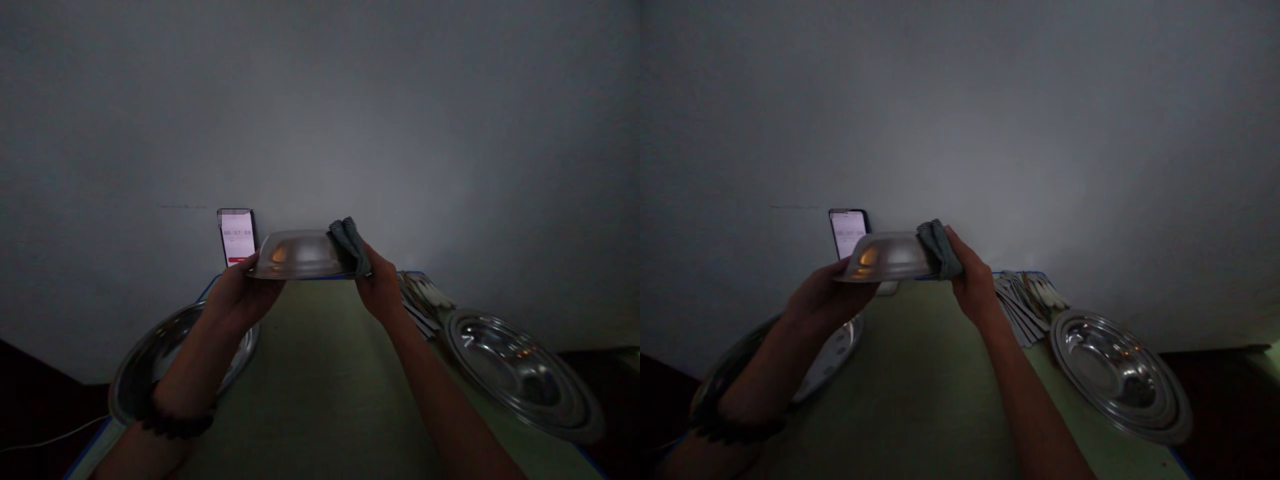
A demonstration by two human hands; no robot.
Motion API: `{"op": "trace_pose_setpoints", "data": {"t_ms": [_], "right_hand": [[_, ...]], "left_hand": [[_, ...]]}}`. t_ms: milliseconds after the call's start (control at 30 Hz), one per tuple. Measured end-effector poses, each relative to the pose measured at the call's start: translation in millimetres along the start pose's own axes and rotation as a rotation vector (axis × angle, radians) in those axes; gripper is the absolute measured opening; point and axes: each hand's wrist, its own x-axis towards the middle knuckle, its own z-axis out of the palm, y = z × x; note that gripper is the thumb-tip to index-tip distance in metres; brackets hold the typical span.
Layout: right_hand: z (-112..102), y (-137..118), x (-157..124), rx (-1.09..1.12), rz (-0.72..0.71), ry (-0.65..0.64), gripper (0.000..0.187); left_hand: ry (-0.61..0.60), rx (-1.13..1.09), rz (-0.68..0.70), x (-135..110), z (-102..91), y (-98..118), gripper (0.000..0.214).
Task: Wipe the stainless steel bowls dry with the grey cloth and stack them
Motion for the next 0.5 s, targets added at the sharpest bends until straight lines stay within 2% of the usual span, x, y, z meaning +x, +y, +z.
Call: {"op": "trace_pose_setpoints", "data": {"t_ms": [100,167,200,267,367,433,500], "right_hand": [[-19,0,6,-0.006,0.084,-0.233,0.064],[-34,-2,9,0.012,0.146,-0.301,0.047],[-40,-3,11,0.039,0.173,-0.281,0.036],[-47,-6,12,0.146,0.237,-0.119,0.024],[-46,-14,15,0.407,0.397,0.198,0.04],[-40,-21,18,0.537,0.493,0.282,0.048],[-35,-28,22,0.618,0.521,0.304,0.044]], "left_hand": [[0.022,0.067,0.076,11,-12.7,9,0.025],[0.013,0.141,0.131,17,-18.8,10,0.021],[0.012,0.172,0.153,18,-20.0,9,0.023],[0.021,0.208,0.191,18,-18.9,4,0.029],[0.055,0.229,0.277,13,-13.7,-5,0.033],[0.061,0.343,0.389,8,-12.1,-9,0.036],[-0.022,0.513,0.499,4,-12.6,-11,0.045]]}}
